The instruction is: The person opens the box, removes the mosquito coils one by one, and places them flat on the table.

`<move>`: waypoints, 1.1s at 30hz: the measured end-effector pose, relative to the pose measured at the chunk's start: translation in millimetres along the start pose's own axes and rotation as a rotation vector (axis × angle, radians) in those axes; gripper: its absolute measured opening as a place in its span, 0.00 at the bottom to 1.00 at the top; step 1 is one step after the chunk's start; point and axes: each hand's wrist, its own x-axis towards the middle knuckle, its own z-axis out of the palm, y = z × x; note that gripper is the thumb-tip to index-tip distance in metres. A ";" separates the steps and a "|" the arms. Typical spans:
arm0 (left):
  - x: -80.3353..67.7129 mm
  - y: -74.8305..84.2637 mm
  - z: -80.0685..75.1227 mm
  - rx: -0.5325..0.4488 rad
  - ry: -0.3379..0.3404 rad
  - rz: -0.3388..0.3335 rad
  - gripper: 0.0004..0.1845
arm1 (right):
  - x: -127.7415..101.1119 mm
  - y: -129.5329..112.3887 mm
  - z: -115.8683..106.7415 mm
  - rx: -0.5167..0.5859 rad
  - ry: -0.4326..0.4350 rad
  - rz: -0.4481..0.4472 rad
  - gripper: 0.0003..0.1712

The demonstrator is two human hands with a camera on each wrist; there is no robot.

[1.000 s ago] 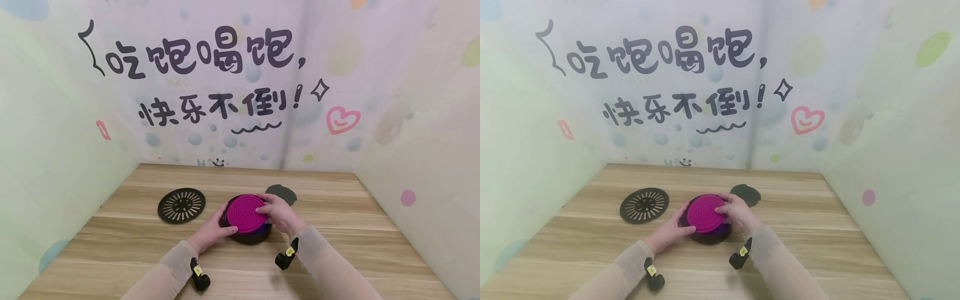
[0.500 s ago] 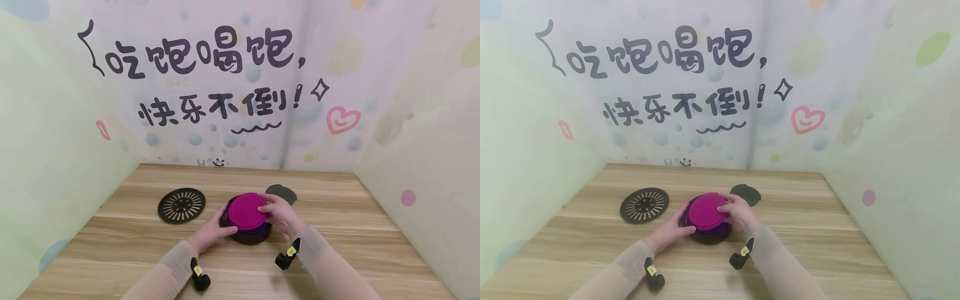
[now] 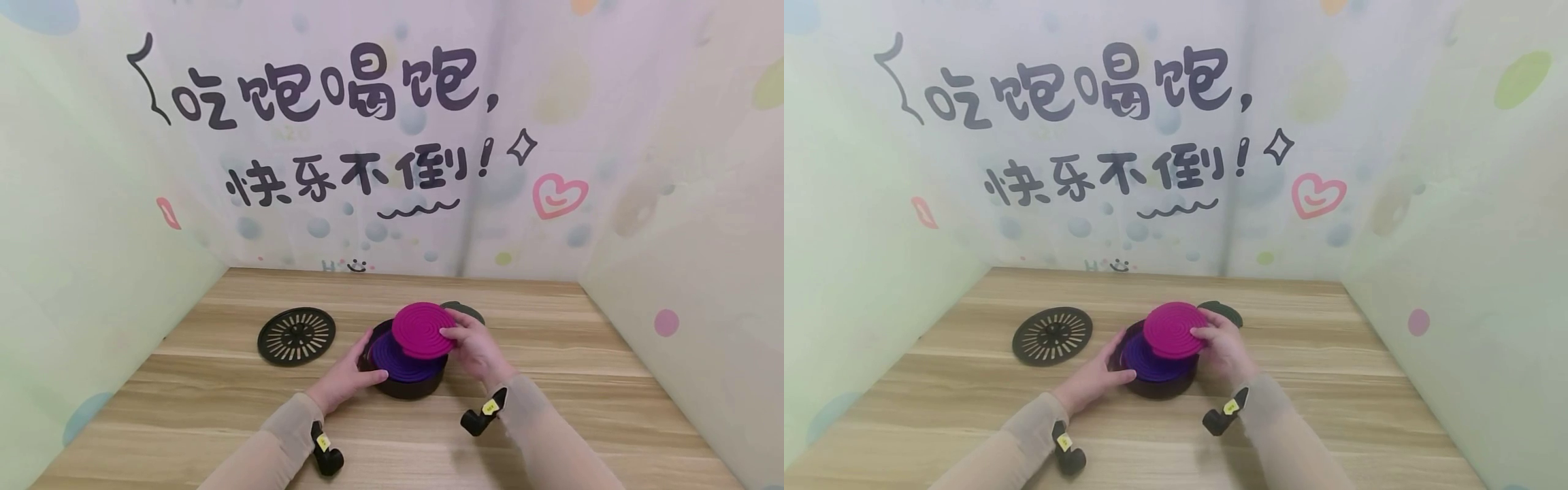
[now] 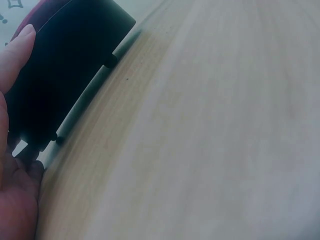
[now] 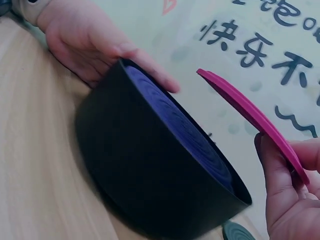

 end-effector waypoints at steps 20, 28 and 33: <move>0.7 -2.3 -0.5 0.020 0.019 -0.017 0.54 | 11.2 -20.7 -69.3 0.249 0.214 -0.025 0.33; 0.5 -3.0 0.3 0.007 0.023 -0.014 0.53 | 12.3 -23.5 -94.2 0.255 0.287 -0.064 0.37; 0.4 -2.4 1.2 0.002 0.024 -0.009 0.52 | 8.2 -27.6 -103.8 0.279 0.388 -0.056 0.39</move>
